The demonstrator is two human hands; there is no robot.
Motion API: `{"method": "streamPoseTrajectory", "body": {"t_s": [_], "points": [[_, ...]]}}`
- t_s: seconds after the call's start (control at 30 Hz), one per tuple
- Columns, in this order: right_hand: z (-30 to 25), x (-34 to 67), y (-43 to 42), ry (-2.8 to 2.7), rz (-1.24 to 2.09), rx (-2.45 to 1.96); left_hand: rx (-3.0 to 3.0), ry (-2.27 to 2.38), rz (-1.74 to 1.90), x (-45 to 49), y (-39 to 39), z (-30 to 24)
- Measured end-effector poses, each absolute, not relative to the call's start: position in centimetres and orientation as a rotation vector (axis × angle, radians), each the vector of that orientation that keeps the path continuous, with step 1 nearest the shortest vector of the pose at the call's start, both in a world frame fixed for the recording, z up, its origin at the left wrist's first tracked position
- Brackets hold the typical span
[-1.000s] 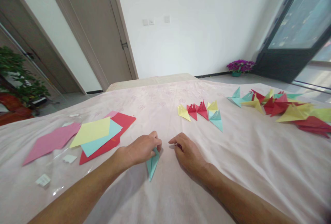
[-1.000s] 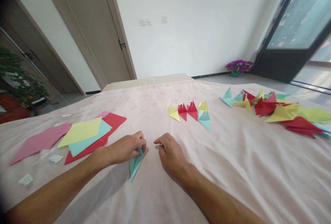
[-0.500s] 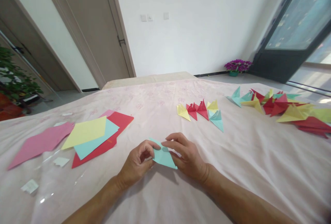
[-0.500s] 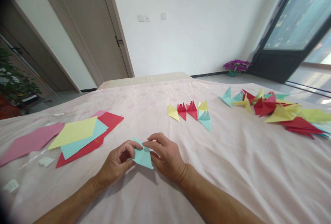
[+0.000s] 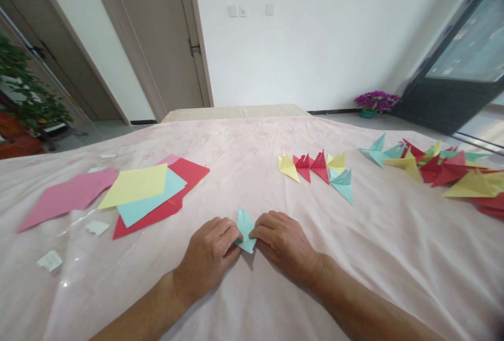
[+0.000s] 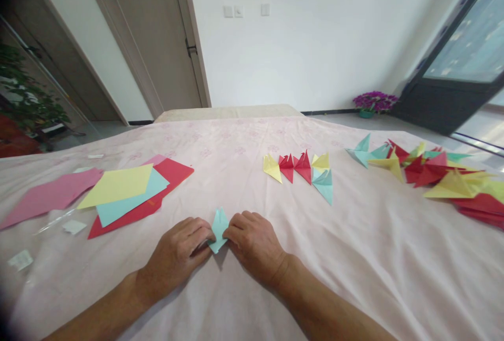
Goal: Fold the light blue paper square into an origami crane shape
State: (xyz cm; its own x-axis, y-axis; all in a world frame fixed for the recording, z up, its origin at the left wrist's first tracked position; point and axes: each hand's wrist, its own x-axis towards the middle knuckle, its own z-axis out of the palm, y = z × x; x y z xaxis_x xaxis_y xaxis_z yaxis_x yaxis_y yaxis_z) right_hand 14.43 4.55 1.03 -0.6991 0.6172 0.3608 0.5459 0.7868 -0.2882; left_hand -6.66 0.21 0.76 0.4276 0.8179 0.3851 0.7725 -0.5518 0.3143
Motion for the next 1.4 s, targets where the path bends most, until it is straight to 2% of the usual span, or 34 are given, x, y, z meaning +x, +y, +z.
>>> {"method": "streamPoseTrajectory", "body": {"t_s": [0.23,0.63,0.93,1.13,1.4], "points": [[0.9,14.4,5.1,-2.461,0.428,-1.048,2.368,1.609,0.783,-6.7,0.5,0.4],[1.3,13.6,4.9,-2.402,0.44,-1.186,2.249,1.729,0.697,-6.2,1.2,0.5],[1.5,14.6,4.9,-2.416,0.503,-1.021,2.216,1.491,0.784,-7.3,1.0,0.9],[2.1,14.8,4.2,-2.513,0.422,-1.043,2.26,1.476,0.861,-7.2,1.0,0.4],[1.5,13.9,4.2,-2.442,0.395,-1.119,2.224,1.574,0.767,-6.9,1.3,0.7]]}}
